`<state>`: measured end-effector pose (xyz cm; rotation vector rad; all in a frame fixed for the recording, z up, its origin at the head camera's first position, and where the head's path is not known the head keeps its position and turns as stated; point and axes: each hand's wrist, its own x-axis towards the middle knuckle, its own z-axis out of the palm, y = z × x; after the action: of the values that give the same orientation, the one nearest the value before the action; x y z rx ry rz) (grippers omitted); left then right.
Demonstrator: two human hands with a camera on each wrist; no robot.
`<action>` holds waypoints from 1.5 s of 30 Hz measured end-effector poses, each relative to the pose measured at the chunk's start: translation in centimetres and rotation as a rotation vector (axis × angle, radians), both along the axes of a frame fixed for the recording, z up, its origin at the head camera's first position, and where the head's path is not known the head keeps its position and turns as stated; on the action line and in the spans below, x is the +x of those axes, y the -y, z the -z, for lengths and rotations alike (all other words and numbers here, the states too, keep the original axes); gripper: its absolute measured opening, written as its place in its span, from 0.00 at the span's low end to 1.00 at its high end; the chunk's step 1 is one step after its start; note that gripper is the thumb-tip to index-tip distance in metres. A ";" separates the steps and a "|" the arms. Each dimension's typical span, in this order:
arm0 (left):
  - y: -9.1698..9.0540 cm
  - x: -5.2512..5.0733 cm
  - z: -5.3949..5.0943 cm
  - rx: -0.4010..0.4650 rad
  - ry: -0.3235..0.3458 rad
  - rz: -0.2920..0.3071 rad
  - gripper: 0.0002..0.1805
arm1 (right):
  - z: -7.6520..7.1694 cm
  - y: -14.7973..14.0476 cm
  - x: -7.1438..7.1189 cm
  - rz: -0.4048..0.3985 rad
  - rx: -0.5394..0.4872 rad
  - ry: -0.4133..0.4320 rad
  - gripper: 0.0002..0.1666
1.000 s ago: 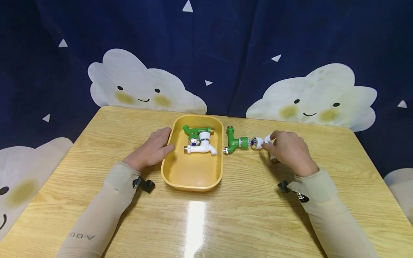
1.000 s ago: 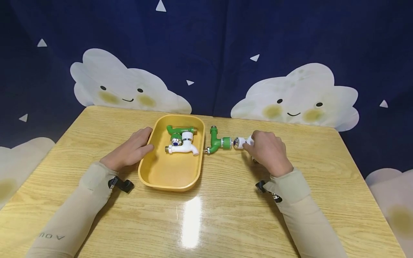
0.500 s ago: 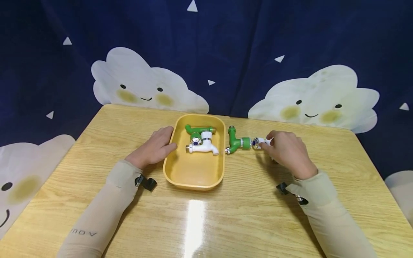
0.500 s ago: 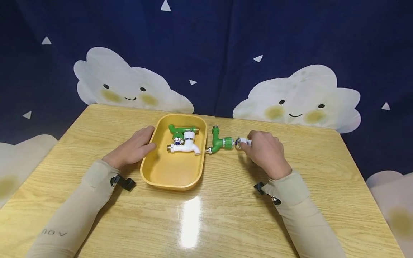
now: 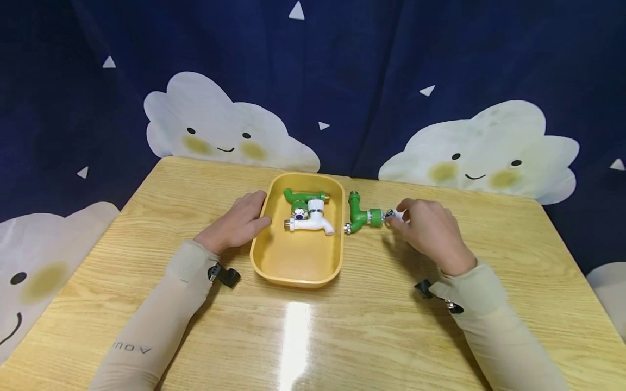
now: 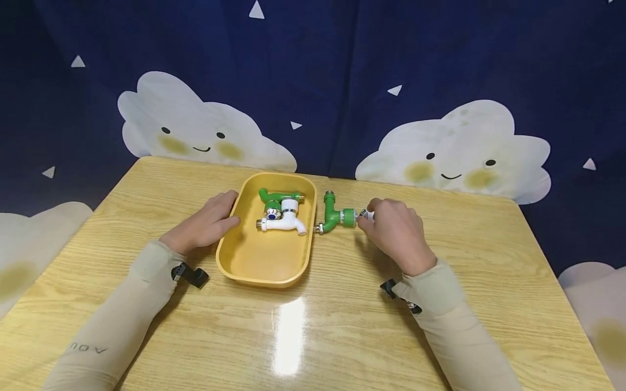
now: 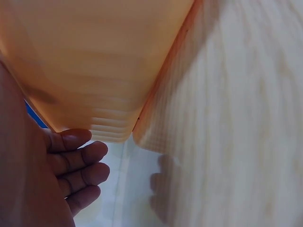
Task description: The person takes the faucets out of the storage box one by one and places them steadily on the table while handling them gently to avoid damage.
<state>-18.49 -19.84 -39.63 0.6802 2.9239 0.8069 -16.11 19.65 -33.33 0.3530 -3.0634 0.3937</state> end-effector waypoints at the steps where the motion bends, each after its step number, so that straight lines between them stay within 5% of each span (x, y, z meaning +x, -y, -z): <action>1: 0.0 0.0 0.0 0.000 0.000 0.000 0.19 | 0.0 0.1 0.1 -0.003 -0.003 -0.005 0.24; 45: 0.1 -0.3 0.3 -0.005 0.002 0.004 0.19 | -0.3 5.9 0.5 -0.120 -0.040 -0.133 0.16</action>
<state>-18.75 -19.95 -39.91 0.6845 2.9205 0.7990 -15.59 13.75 -33.06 0.5394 -2.9100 0.4167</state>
